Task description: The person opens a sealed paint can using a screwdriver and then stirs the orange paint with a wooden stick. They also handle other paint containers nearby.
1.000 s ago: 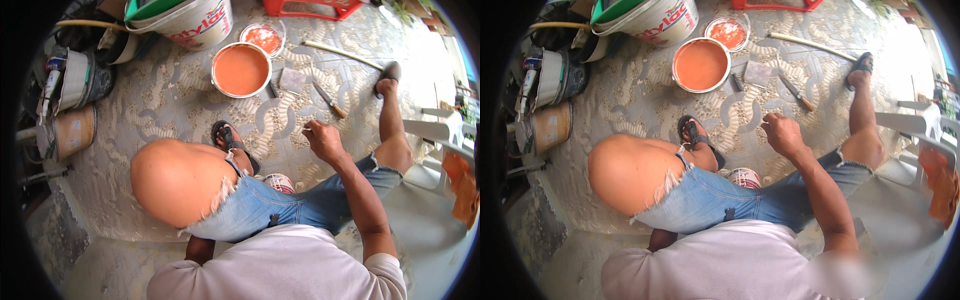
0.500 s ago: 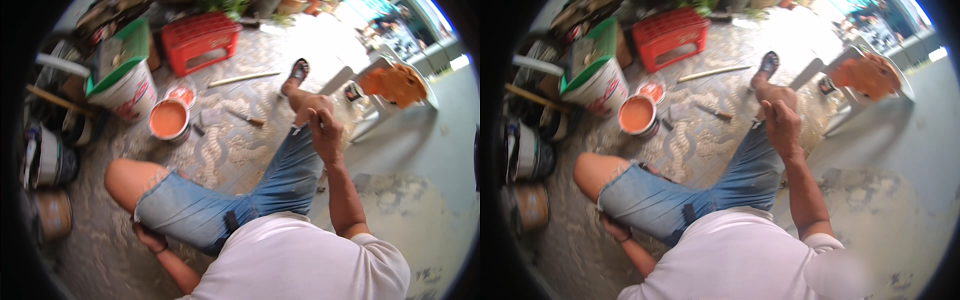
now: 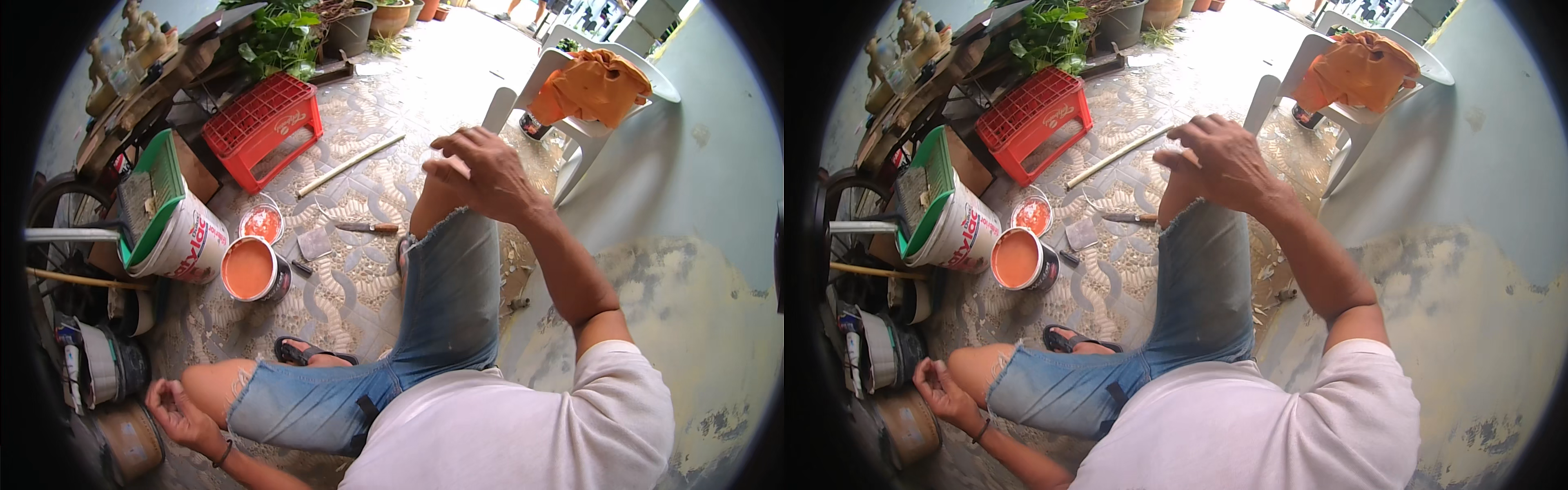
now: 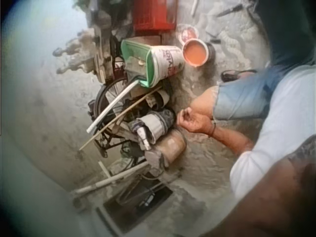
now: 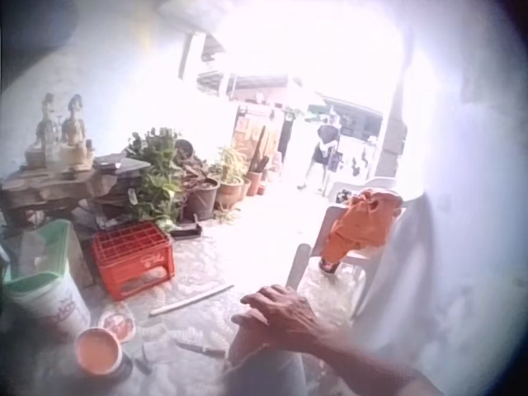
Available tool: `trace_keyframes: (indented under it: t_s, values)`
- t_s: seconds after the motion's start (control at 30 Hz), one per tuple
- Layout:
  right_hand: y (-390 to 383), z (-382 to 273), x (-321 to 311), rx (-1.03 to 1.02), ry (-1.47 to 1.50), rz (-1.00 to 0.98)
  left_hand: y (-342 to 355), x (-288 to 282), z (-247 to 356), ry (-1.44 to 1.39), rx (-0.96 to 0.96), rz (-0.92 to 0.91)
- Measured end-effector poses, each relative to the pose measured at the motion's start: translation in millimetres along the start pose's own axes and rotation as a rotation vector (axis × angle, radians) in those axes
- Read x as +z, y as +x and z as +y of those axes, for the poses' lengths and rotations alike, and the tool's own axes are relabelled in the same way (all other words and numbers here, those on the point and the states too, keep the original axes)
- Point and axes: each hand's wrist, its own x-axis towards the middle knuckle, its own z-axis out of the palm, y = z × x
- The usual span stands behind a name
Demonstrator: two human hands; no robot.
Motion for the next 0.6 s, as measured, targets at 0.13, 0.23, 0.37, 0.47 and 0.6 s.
trace_keyframes:
  t_s: [0.13, 0.23, 0.37, 0.47, 0.6]
  values:
    - [18, 64, 65, 0.048, 0.057, -0.431, 46, 33, 9, 0.369, 0.242, -0.422]
    - [29, 66, 83, -0.001, -0.007, -0.494, 57, 50, -6, 0.336, 0.113, -0.584]
    - [40, 76, 83, -0.119, 0.066, -0.483, 69, 56, -50, 0.338, 0.14, -0.649]
    - [45, 87, 71, -0.087, 0.05, -0.574, 85, 83, -43, 0.313, 0.182, -0.825]
    - [72, 106, 89, -0.075, 0.065, -0.718, 116, 70, -32, 0.359, 0.168, -1.042]
